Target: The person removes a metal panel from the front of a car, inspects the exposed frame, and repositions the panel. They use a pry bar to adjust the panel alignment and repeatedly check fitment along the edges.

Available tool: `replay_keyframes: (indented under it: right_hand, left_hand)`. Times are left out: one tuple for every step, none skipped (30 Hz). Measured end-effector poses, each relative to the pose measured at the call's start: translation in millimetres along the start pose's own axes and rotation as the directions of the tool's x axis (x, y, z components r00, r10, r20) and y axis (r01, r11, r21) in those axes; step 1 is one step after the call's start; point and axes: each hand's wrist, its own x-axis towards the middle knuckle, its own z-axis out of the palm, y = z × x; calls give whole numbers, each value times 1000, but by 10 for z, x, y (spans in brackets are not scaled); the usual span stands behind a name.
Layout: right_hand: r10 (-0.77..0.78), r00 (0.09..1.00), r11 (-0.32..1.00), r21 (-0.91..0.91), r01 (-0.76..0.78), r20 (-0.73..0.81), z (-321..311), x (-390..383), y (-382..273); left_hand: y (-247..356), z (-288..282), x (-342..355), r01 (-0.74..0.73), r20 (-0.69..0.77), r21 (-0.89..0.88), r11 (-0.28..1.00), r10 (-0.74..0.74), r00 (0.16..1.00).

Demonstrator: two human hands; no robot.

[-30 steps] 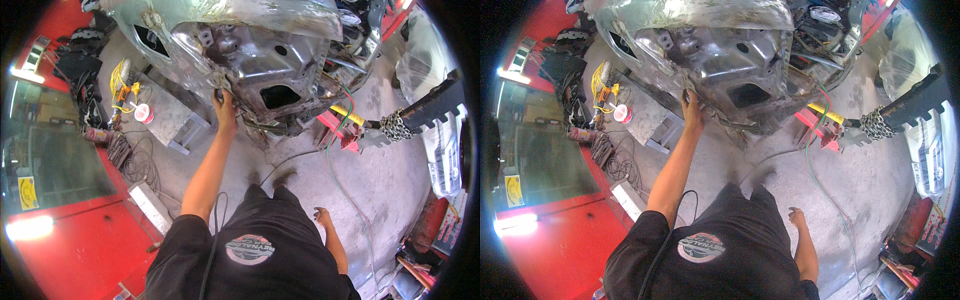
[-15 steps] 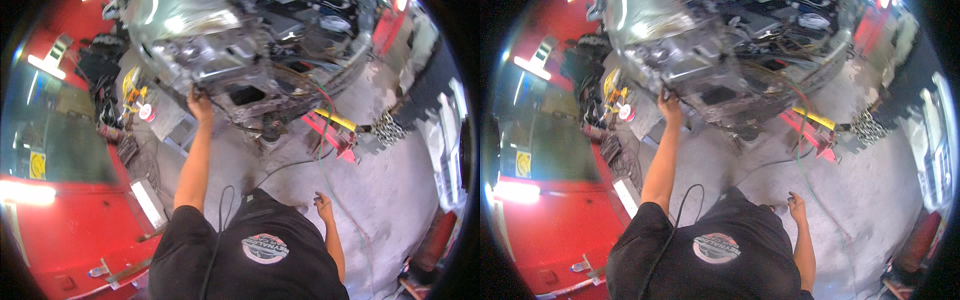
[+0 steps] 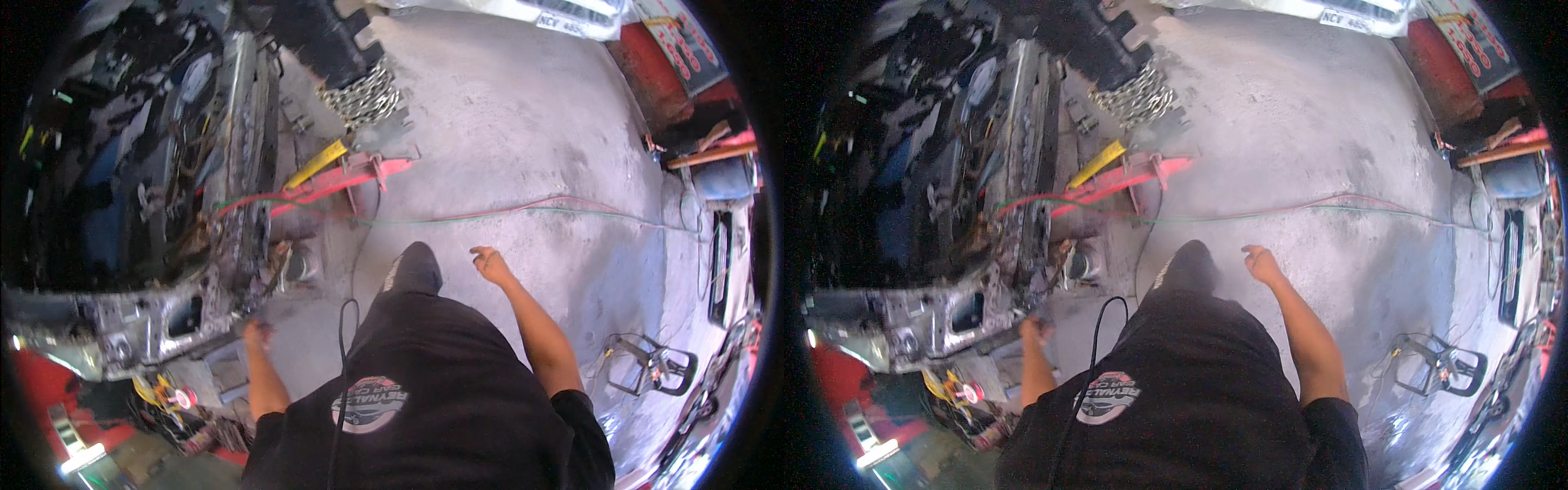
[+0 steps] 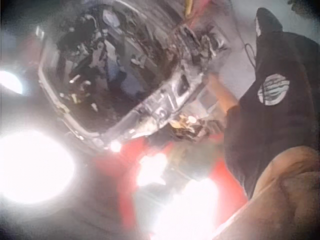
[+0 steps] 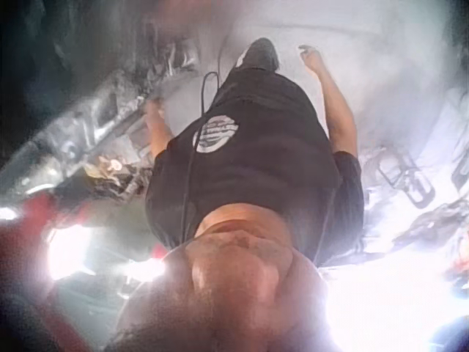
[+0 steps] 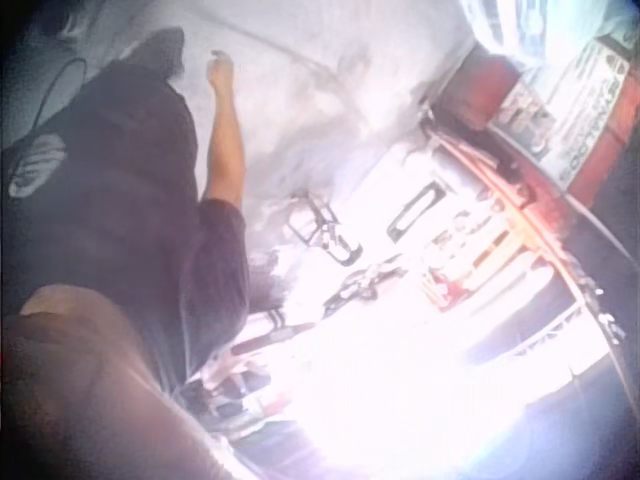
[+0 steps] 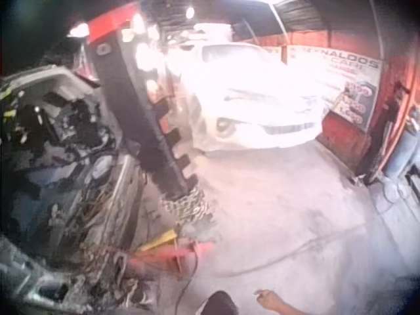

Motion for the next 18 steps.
replay_keyframes:
  right_hand:
    - [-30, 1000, 999, 15, 30, 3, 36, 99, -13]
    - [10, 998, 999, -39, -8, 58, -89, 190, -120]
    - [7, 996, 1000, 19, -8, 93, -125, 277, -186]
    - [5, 993, 998, 68, -13, 120, -186, 371, -191]
    - [-12, 988, 993, 120, -7, 155, -267, 534, -215]
    - [-8, 984, 993, 121, -14, 180, -415, 716, -296]
    - [-10, 978, 993, 119, -16, 210, -620, 923, -410]
    - [-8, 972, 994, 112, -19, 235, -786, 1159, -449]
    - [-62, 984, 993, 106, 45, 166, -895, 1413, -358]
    - [-123, 987, 989, 92, 113, 101, -1032, 1681, -261]
    - [-187, 982, 980, 73, 184, 38, -1201, 1977, -169]
    - [-155, 987, 985, 79, 151, 43, -1398, 2287, -146]
    - [-126, 991, 989, 86, 121, 51, -1600, 2611, -131]
    - [-76, 995, 994, 79, 71, 63, -1831, 2861, -60]
    - [-49, 995, 998, -38, 52, 83, -2005, 3058, 118]
    - [-36, 994, 988, -147, 51, 105, -2149, 3316, 363]
    - [-43, 991, 965, -250, 73, 123, -2343, 3641, 561]
    - [-11, 996, 969, -246, 32, 88, -2538, 3893, 755]
  left_hand:
    - [-90, 455, -136, -39, 238, -44, 998, 48, 970]
    - [-62, 1236, -611, 12, 271, 21, 1000, -17, 962]
    - [38, 1740, -842, 66, 275, 208, 976, -123, 954]
    - [187, 2275, -1083, 40, 350, 313, 949, -154, 924]
    - [278, 2717, -1149, -11, 438, 392, 920, -176, 882]
    - [398, 3163, -1150, -75, 521, 465, 882, -204, 829]
    - [524, 3625, -1132, -180, 599, 491, 852, -180, 780]
    - [654, 4088, -1096, -288, 677, 502, 815, -163, 717]
    - [821, 4557, -1119, -342, 724, 463, 818, -126, 678]
    - [984, 4997, -1137, -389, 766, 416, 822, -86, 637]
    - [1138, 5433, -1086, -521, 822, 376, 766, -17, 569]
    - [1289, 5841, -1005, -639, 868, 327, 696, 45, 494]
    - [1457, 6227, -920, -742, 905, 271, 613, 99, 413]
    - [1722, 6681, -1011, -771, 913, 320, 551, 39, 407]
    - [2097, 7073, -1268, -790, 911, 372, 488, -31, 410]
    - [2409, 7379, -1461, -804, 899, 424, 417, -90, 428]
    - [2586, 7679, -1501, -884, 959, 226, 409, 65, 275]
    - [2707, 7910, -1505, -930, 969, 39, 365, 212, 124]
